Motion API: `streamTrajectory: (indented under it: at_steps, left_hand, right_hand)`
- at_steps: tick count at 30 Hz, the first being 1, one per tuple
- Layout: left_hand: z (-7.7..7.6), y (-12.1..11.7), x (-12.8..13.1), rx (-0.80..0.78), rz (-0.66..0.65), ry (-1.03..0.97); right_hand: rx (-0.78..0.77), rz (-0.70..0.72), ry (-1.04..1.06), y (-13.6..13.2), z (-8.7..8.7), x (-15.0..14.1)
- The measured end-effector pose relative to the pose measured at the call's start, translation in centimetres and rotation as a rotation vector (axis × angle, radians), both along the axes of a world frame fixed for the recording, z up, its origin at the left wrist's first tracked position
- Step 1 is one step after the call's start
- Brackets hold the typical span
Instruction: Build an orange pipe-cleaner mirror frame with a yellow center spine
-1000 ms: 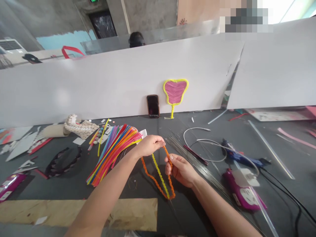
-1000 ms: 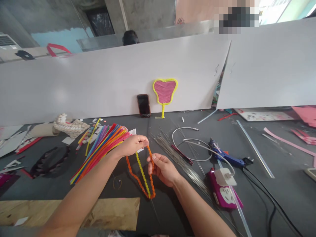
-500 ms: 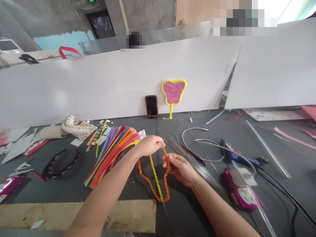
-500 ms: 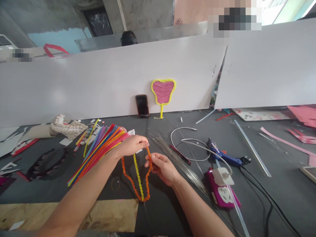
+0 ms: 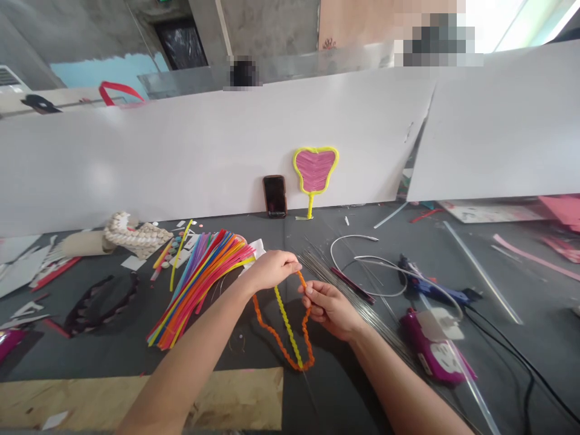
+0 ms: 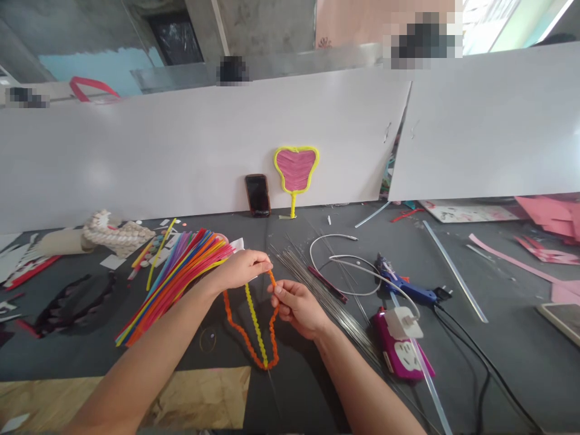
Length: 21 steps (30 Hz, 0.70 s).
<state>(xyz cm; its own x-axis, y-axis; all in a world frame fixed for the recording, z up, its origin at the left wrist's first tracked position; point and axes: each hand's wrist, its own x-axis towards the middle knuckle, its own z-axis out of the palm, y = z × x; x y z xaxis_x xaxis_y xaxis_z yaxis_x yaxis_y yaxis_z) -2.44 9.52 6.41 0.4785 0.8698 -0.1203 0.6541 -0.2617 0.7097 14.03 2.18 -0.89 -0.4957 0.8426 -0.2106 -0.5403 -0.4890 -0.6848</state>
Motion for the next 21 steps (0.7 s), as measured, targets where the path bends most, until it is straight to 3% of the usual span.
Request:
streamTrajectory:
  at_steps: [6, 11, 14, 16, 19, 21]
  left_hand:
    - [-0.3, -2.3, 0.1, 0.164, 0.381, -0.594]
    - [-2.8, -6.1, -1.5, 0.046, 0.421, -0.448]
    - [-5.0, -7.3, -2.5, 0.052, 0.684, -0.686]
    - [-6.0, -7.4, -2.6, -0.184, 0.695, -0.916]
    - [-6.4, -7.5, -2.1, -0.734, 0.419, -1.089]
    - [-6.4, -7.9, -1.6, -0.944, 0.255, -1.129]
  right_hand:
    - [-0.005, -0.122, 0.012, 0.4, 0.2, 0.7]
    - [0.027, -0.229, 0.049, 0.7, 0.5, 1.2]
    - [0.042, -0.328, 0.081, 0.9, 0.8, 1.5]
    - [0.058, -0.363, 0.083, 0.9, 1.1, 1.6]
    - [0.074, -0.357, 0.081, 0.8, 1.1, 1.5]
    - [0.075, -0.331, 0.082, 0.7, 1.0, 1.4]
